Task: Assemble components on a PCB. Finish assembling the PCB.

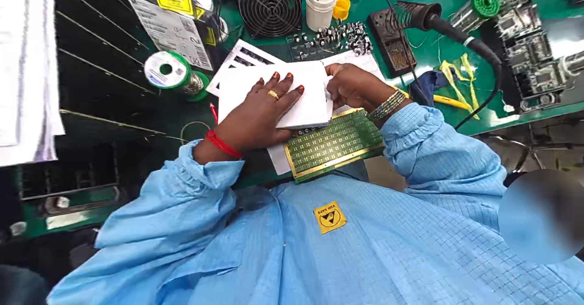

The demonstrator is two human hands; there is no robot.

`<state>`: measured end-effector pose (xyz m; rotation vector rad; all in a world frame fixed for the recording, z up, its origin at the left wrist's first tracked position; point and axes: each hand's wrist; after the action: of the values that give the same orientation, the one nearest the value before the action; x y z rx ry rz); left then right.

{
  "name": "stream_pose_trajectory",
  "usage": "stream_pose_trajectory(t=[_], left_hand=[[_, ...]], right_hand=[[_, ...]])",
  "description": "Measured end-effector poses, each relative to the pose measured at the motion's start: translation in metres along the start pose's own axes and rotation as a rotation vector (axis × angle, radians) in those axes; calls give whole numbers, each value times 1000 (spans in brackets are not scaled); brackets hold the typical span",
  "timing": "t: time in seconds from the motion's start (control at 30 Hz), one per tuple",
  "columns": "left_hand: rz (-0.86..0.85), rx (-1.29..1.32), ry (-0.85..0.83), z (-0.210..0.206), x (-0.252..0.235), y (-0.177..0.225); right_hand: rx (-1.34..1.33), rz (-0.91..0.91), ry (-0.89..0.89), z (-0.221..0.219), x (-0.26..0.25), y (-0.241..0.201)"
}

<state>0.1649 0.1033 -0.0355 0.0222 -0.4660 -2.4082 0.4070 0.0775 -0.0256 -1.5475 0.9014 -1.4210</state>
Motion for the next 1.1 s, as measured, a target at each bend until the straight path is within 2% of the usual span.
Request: stream_pose_trajectory(t=[0.13, 0.3, 0.43, 0.53, 0.63, 0.73, 0.8, 0.9, 1.1], left_hand=[[-28, -96, 154, -15, 13, 10], [43, -169, 405, -31, 17, 22], [92, -173, 501, -34, 20, 28], [90, -147, 579, -37, 21, 25], [109, -121, 616, -32, 23, 25], [117, -121, 647, -30, 21, 27], [119, -106, 652, -29, 19, 27], [131, -100, 668, -27, 17, 29], [133, -88, 661, -24, 17, 28]], right_hand=[[-20, 29, 33, -5, 7, -2], [74, 91, 26, -10, 9, -12], [22, 192, 9, -8, 19, -14], [264, 362, -61, 1, 43, 1], [821, 541, -178, 6, 71, 33], [1166, 539, -290, -1, 84, 66], [1258, 565, -325, -2, 86, 80], [1241, 640, -376, 3, 87, 83], [1257, 635, -418, 8, 88, 78]])
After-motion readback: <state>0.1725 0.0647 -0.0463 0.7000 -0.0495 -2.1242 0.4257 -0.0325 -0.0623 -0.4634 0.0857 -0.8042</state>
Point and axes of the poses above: each hand's wrist, its own x-axis away from the middle knuckle, its own z-axis out of the back of the hand, y = z × x, and after that the axes turned 13 degrees about z, right-handed
